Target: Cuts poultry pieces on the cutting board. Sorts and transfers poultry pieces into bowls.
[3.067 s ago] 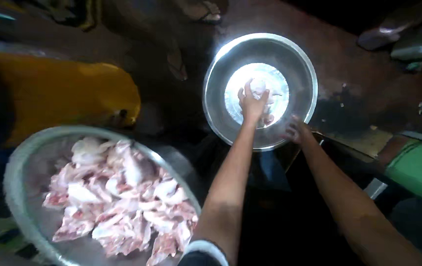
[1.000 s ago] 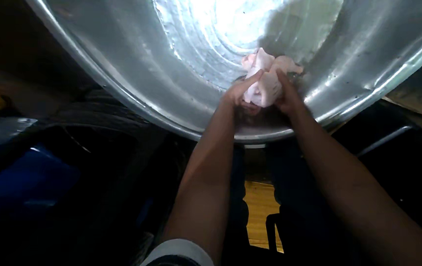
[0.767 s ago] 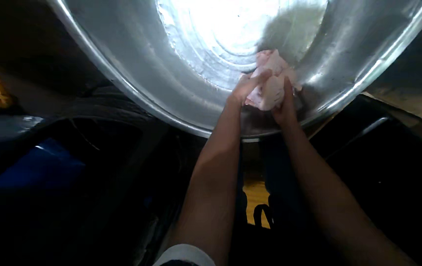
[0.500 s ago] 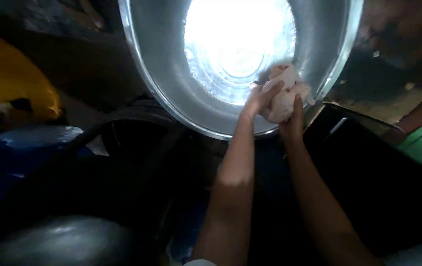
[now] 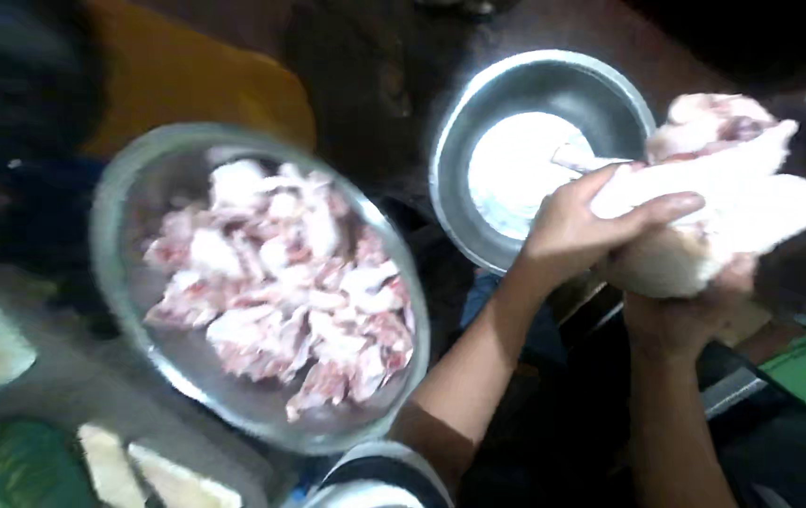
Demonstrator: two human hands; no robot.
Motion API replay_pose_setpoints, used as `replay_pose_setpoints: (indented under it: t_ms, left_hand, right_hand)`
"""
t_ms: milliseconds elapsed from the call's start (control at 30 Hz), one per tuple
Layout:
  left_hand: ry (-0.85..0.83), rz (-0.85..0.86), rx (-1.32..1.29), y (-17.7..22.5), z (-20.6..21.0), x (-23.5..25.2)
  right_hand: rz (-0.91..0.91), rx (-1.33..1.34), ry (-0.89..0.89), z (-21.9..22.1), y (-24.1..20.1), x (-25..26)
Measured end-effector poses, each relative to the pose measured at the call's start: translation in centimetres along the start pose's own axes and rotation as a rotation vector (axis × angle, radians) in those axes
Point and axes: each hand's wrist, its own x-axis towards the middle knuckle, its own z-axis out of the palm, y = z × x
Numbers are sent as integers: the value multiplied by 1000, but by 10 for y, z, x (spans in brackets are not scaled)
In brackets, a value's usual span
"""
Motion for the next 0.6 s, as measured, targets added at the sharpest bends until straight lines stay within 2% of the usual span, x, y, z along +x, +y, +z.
replay_pose_setpoints:
  t_ms: [133, 200, 267, 367, 433, 533, 600]
  left_hand:
    - [189, 236, -31, 78, -55, -109]
    - [338, 273, 38, 93, -82, -165]
    - [485, 240, 16, 92, -107, -214]
    - [771, 11, -86, 70, -137, -263]
    - [889, -209, -148, 39, -158, -275]
    - [945, -545, -108, -23, -183, -273]
    - [949, -662, -92, -42, -185, -268]
  right_hand:
    - [10, 50, -292, 75, -45, -71]
    - [43, 63, -448, 103, -48, -109]
    - [86, 49, -583, 130, -41, -141]
    - [247, -54, -714, 159, -15, -174]
    - [362, -317, -821, 169, 10, -181]
    - [509, -737, -1149, 167, 41, -170]
    - [542, -809, -1202, 151, 44, -155]
